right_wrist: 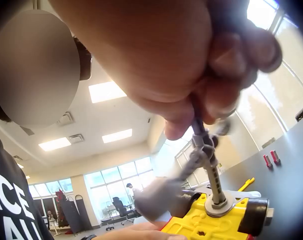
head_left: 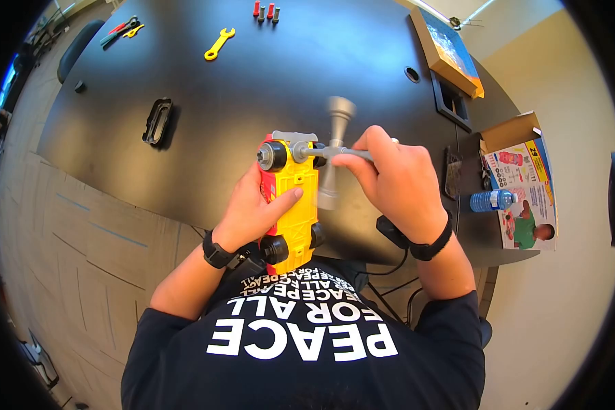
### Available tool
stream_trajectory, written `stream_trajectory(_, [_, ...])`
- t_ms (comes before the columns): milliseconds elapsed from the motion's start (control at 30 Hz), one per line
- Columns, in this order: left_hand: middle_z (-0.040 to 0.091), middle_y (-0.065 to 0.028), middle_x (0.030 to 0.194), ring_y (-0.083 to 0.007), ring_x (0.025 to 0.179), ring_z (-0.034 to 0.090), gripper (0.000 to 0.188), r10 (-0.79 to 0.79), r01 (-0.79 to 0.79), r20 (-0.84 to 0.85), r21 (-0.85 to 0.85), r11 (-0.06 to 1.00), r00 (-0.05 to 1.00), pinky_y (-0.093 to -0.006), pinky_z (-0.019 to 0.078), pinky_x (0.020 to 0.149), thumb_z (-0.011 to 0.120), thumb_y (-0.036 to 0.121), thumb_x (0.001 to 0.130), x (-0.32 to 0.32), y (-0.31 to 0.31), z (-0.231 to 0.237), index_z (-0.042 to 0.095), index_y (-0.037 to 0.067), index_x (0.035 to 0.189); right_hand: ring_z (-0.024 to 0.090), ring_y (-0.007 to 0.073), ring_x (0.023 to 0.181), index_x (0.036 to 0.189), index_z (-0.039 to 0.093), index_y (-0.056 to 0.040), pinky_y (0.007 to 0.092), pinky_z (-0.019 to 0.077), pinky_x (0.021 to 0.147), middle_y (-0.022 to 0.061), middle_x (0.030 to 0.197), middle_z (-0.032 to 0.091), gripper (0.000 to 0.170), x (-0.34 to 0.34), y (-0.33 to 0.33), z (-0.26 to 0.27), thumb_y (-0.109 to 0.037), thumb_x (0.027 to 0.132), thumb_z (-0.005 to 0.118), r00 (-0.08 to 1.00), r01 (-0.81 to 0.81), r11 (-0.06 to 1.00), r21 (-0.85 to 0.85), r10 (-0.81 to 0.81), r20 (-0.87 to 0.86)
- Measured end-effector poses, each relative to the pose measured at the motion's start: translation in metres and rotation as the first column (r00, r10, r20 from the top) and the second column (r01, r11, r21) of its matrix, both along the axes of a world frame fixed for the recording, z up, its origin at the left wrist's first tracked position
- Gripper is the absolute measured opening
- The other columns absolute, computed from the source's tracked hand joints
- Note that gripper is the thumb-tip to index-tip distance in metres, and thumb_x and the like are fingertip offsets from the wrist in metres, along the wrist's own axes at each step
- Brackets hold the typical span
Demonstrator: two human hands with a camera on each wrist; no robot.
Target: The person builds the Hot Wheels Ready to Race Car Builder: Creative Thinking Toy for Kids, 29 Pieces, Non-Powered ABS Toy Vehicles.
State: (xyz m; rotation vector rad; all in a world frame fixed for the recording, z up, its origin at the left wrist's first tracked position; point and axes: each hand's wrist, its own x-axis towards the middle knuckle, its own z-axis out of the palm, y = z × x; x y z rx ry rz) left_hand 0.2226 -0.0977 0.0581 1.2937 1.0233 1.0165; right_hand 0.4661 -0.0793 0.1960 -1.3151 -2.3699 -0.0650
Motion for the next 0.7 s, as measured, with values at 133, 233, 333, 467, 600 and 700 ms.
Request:
stream_trajectory(133, [0.076,-0.0142,0.139,-0.0227,0.126,0.074,0.064,-0.015,0.015,0.015,0.009,1.0,1.0,-0.0407,0.058,0.112,0.086,0.016,0.1,-0.002,-0.001,0.007,0.056,-0.003,0.153,0.066,0.0341,0.057,0.084,0.059,-0.0085,0.0437,0.0517,0.055,0.0117,0.065,0.064,0.042,0.005,0.001,-0.001,-0.035,0.102,0.085,0.986,0.103,0.995,0.013,-0.104,0.128])
stream_trajectory(233, [0.073,-0.0133,0.143,-0.0222,0.13,0.072,0.065,-0.03,0.03,0.011,0.012,0.999,0.999,-0.0404,0.0567,0.115,0.086,0.014,0.101,-0.003,-0.002,0.002,0.054,-0.001,0.156,0.067,0.0359,0.061,0.081,0.062,-0.0079,0.0432,0.051,0.054,0.0144,0.069,0.067,0.042,0.008,-0.002,0.0,-0.035,0.103,0.085,0.996,0.084,0.993,-0.078,-0.085,-0.001])
stream_trajectory(333, [0.071,-0.0141,0.146,-0.0228,0.134,0.07,0.074,-0.091,0.091,0.034,0.013,0.996,0.995,-0.042,0.0552,0.117,0.087,0.014,0.099,-0.01,-0.004,-0.008,0.049,-0.001,0.16,0.067,0.0258,0.058,0.092,0.07,-0.0046,0.0377,0.0485,0.053,0.0129,0.071,0.067,0.031,0.028,-0.004,-0.005,-0.028,0.107,0.083,0.978,0.017,0.999,-0.04,-0.025,-0.208])
stream_trajectory(467, [0.062,-0.0139,0.159,-0.0232,0.145,0.064,0.094,-0.224,0.238,0.201,-0.049,0.97,0.954,-0.0439,0.05,0.124,0.087,0.012,0.097,-0.016,-0.012,-0.009,0.033,0.001,0.174,0.053,0.0022,0.068,0.108,0.076,-0.0026,0.0232,0.04,0.059,-0.0024,0.08,0.064,0.017,0.082,-0.015,-0.026,-0.019,0.114,0.075,0.653,0.107,0.934,-0.341,-0.324,-0.684])
stream_trajectory(600, [0.054,-0.0127,0.167,-0.0233,0.154,0.056,0.104,-0.302,0.36,0.344,-0.117,0.925,0.889,-0.045,0.044,0.13,0.086,0.011,0.098,-0.02,-0.021,-0.021,0.023,0.003,0.179,0.055,0.0048,0.064,0.107,0.074,-0.004,0.0217,0.0426,0.059,-0.0011,0.08,0.067,0.024,0.14,-0.028,-0.08,-0.025,0.118,0.07,0.394,0.142,0.862,-0.486,-0.499,-0.771])
stream_trajectory(700, [0.049,-0.0125,0.172,-0.0235,0.159,0.051,0.109,-0.346,0.437,0.46,-0.105,0.893,0.818,-0.0454,0.0397,0.133,0.087,0.011,0.098,-0.022,-0.021,-0.031,0.018,0.003,0.182,0.057,0.008,0.061,0.104,0.071,-0.0039,0.0253,0.0475,0.056,0.0007,0.079,0.066,0.029,0.172,-0.043,-0.135,-0.028,0.12,0.066,0.204,0.093,0.781,-0.617,-0.622,-0.756])
